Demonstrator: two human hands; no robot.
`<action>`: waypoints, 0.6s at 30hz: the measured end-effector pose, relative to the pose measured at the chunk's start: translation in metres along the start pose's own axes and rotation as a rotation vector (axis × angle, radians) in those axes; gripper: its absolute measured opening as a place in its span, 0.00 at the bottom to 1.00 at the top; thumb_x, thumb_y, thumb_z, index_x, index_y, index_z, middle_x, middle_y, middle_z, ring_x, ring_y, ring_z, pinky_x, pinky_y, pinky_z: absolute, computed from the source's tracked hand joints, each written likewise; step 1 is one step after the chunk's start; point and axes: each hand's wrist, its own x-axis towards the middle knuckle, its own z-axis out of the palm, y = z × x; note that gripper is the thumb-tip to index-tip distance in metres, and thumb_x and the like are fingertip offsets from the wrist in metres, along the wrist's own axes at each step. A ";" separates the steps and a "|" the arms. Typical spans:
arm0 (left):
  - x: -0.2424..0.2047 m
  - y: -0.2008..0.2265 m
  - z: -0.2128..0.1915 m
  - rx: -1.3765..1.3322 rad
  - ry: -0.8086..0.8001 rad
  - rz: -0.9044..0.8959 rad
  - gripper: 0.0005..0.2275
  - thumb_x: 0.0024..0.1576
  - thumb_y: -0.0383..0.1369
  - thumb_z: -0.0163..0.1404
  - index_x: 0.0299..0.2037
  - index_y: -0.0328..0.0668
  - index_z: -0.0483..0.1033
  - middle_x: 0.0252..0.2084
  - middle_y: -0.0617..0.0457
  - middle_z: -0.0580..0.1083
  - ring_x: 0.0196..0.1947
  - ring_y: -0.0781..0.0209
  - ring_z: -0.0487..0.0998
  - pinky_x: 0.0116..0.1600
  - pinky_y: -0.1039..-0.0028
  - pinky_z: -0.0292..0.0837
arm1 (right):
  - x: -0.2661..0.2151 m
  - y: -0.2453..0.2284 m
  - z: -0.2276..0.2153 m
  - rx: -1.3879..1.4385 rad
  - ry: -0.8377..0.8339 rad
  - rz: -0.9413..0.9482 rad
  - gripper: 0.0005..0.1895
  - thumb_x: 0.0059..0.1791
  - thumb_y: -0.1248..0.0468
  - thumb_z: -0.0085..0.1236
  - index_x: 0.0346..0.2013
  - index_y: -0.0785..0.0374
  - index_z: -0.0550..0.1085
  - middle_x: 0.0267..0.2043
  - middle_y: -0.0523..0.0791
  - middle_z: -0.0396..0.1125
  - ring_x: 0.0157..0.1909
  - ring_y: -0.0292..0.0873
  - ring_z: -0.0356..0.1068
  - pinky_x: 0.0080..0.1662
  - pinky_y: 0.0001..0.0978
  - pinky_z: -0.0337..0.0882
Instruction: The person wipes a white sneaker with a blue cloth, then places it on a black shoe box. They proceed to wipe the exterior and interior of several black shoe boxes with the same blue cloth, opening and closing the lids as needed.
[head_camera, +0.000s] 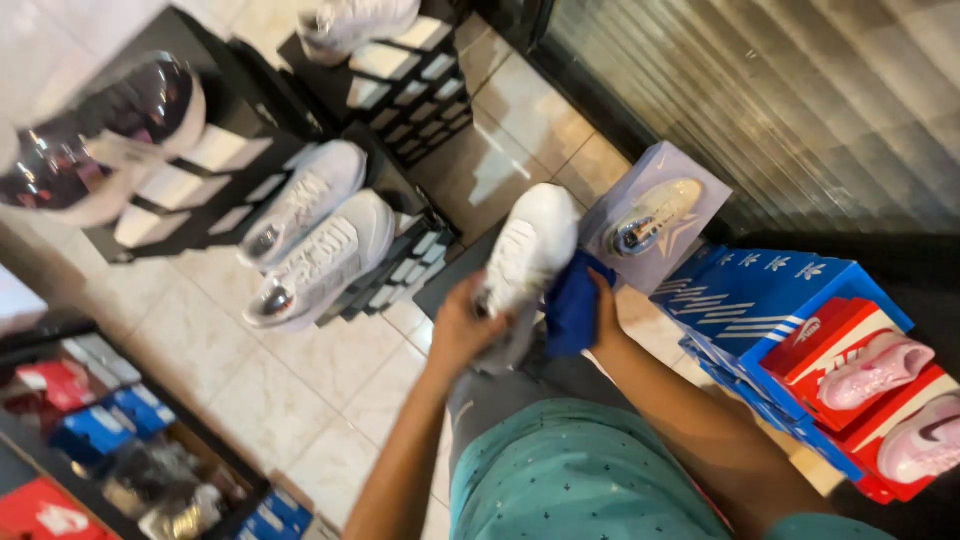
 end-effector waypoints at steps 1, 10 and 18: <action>-0.027 0.031 -0.014 -0.029 0.002 0.132 0.34 0.43 0.44 0.64 0.63 0.44 0.72 0.57 0.37 0.74 0.60 0.32 0.73 0.64 0.48 0.69 | -0.013 -0.004 -0.002 -0.001 -0.004 -0.071 0.43 0.40 0.41 0.69 0.65 0.55 0.69 0.65 0.51 0.65 0.60 0.54 0.69 0.58 0.50 0.70; -0.032 0.010 -0.023 -0.822 -0.269 0.555 0.28 0.67 0.47 0.39 0.70 0.32 0.61 0.63 0.35 0.67 0.61 0.47 0.66 0.66 0.56 0.58 | -0.150 0.013 0.005 -0.027 0.029 -0.703 0.39 0.47 0.49 0.62 0.69 0.56 0.62 0.70 0.50 0.59 0.68 0.49 0.61 0.66 0.45 0.62; -0.080 0.016 -0.065 -1.282 -0.463 0.252 0.29 0.69 0.46 0.34 0.76 0.35 0.50 0.76 0.36 0.54 0.75 0.41 0.53 0.77 0.51 0.39 | -0.237 0.061 0.049 -0.129 0.078 -1.261 0.36 0.53 0.56 0.55 0.74 0.57 0.57 0.76 0.49 0.53 0.75 0.45 0.54 0.73 0.40 0.56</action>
